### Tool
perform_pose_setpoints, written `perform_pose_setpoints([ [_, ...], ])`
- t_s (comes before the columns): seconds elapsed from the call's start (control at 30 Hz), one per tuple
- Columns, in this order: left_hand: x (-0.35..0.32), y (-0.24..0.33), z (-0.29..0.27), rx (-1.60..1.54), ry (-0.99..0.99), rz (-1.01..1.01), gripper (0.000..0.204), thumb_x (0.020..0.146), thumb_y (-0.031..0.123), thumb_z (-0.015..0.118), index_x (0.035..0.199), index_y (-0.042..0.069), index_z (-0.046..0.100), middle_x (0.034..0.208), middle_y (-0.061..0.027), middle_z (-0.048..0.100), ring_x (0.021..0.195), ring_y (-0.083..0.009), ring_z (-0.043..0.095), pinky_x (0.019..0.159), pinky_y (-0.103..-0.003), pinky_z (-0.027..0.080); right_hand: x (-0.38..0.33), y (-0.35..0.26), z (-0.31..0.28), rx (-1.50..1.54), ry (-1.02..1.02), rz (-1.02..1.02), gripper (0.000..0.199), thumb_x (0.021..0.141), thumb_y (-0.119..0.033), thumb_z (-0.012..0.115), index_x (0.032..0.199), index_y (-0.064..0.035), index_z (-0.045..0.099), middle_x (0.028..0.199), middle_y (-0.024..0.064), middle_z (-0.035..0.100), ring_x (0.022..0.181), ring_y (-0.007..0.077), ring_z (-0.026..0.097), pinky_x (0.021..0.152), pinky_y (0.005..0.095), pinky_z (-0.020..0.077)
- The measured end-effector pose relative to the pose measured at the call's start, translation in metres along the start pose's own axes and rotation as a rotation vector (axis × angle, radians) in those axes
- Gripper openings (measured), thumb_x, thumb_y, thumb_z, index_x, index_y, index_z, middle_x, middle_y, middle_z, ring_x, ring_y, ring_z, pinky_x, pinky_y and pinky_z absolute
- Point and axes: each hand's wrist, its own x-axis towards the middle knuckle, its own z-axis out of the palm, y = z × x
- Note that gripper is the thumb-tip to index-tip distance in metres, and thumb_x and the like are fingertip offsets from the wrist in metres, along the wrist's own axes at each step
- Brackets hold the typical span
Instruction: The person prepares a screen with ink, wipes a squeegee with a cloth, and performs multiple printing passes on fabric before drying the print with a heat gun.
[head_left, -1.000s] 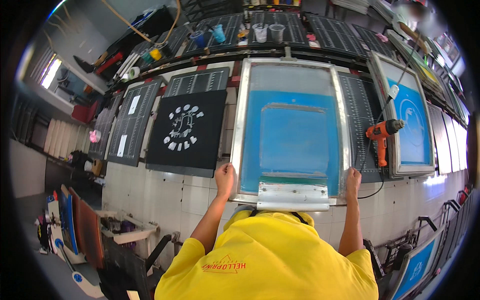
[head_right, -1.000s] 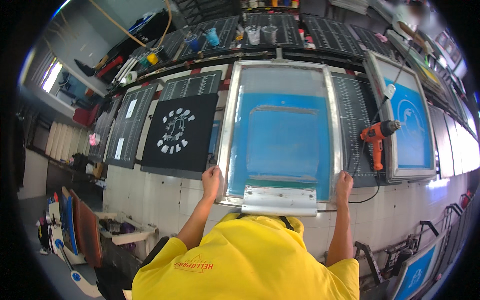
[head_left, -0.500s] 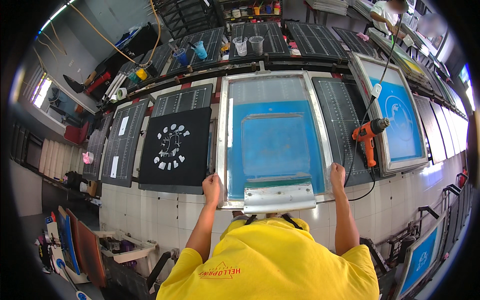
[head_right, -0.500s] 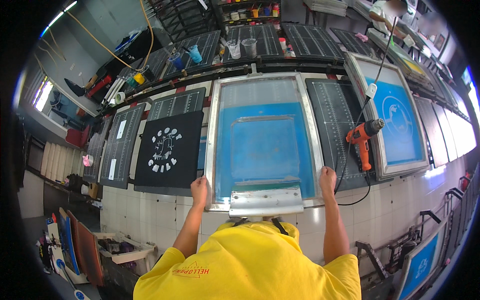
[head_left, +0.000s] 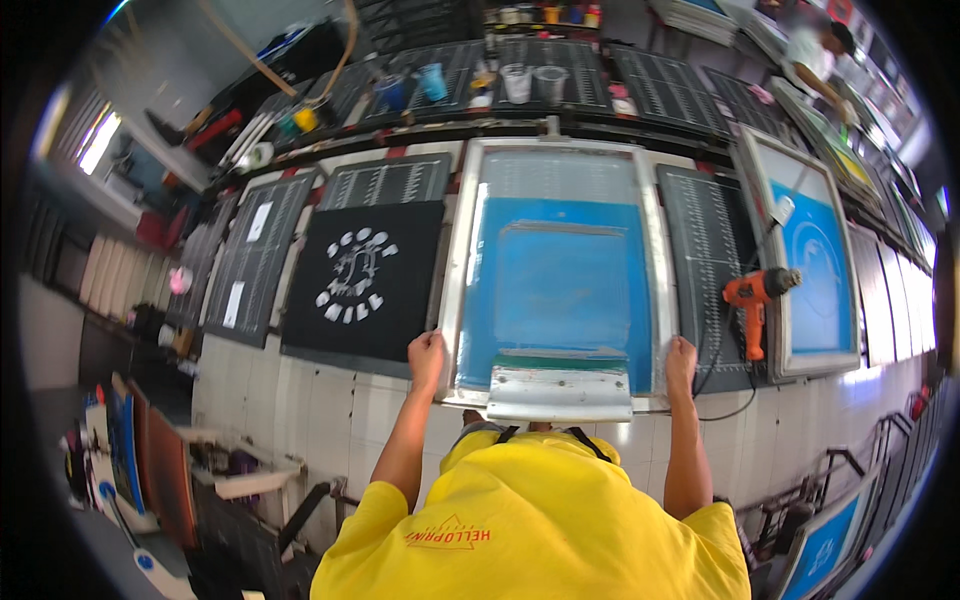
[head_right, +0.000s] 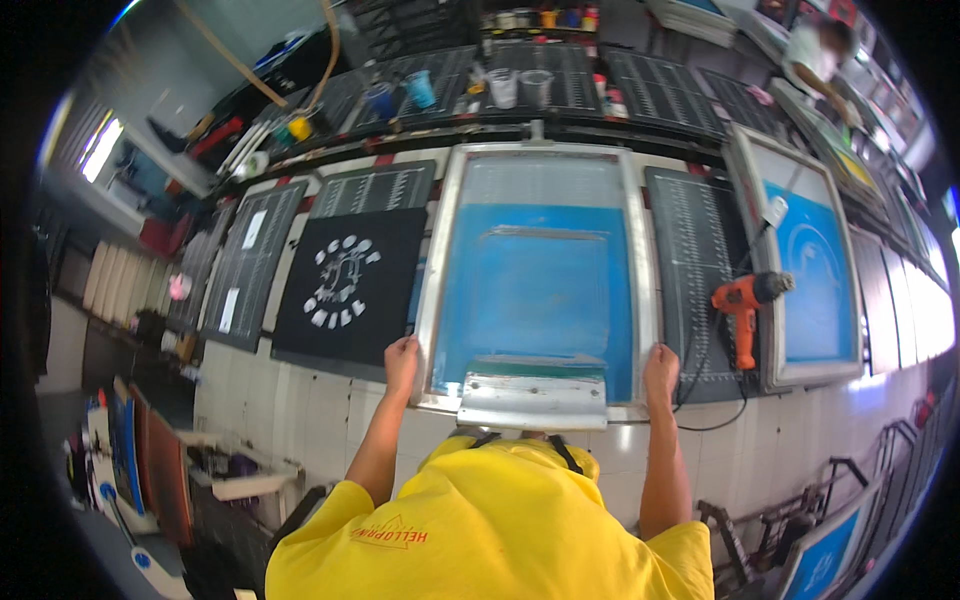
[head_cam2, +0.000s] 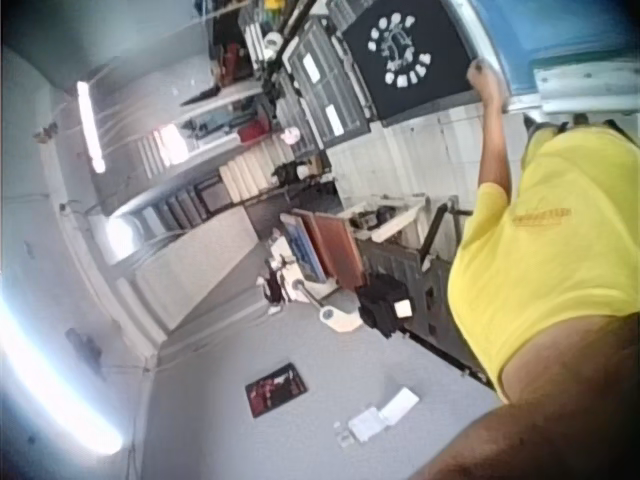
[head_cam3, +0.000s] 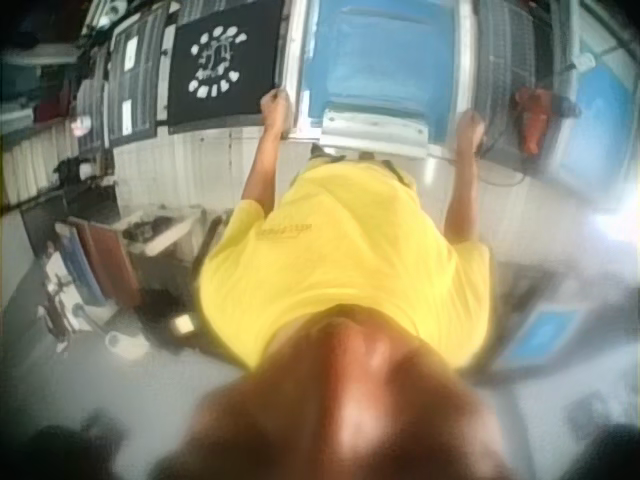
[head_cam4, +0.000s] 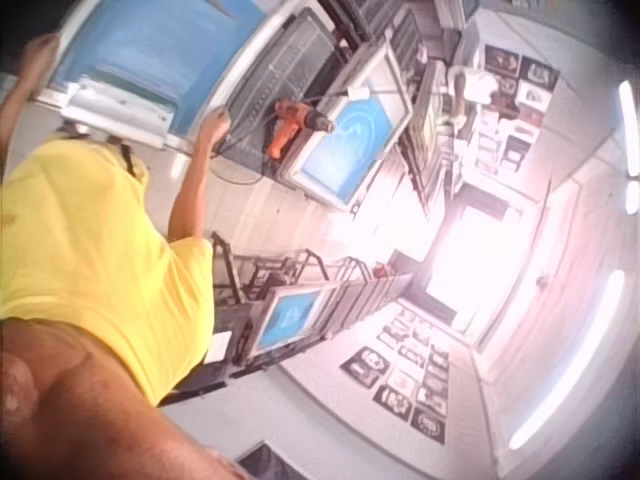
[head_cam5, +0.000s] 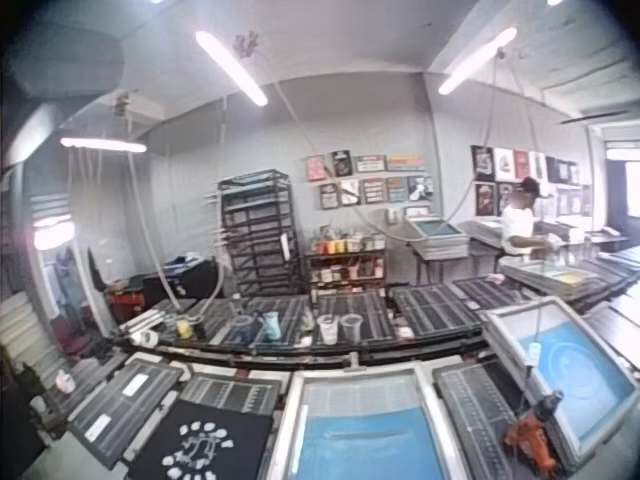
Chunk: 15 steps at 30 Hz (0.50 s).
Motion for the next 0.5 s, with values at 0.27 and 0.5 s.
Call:
perform_pose_setpoints([
  [0.27,0.003,0.01,-0.003,0.105,-0.017,-0.035,0.034,0.091,0.025,0.059,0.095,-0.006,0.07,0.079,-0.0168,0.069,0.075,-0.0245,0.065,0.072,-0.037,0.048,-0.003,0.01,0.009,-0.059,0.11,-0.102,0.03,0.092,-0.016,0.047,0.096,0.0095,0.063,0.077,0.0215,0.062,0.069,0.028,0.055,0.07,0.0395,0.0443],
  [0.5,0.008,0.007,-0.006,0.159,-0.018,0.026,0.032,0.09,0.025,0.058,0.095,-0.004,0.07,0.079,-0.0189,0.069,0.074,-0.0302,0.066,0.071,-0.039,0.049,0.0,0.005,0.007,-0.065,0.015,-0.075,0.027,0.092,-0.015,0.046,0.091,0.0098,0.057,0.071,0.0202,0.053,0.066,0.0265,0.047,0.067,0.0414,0.0417],
])
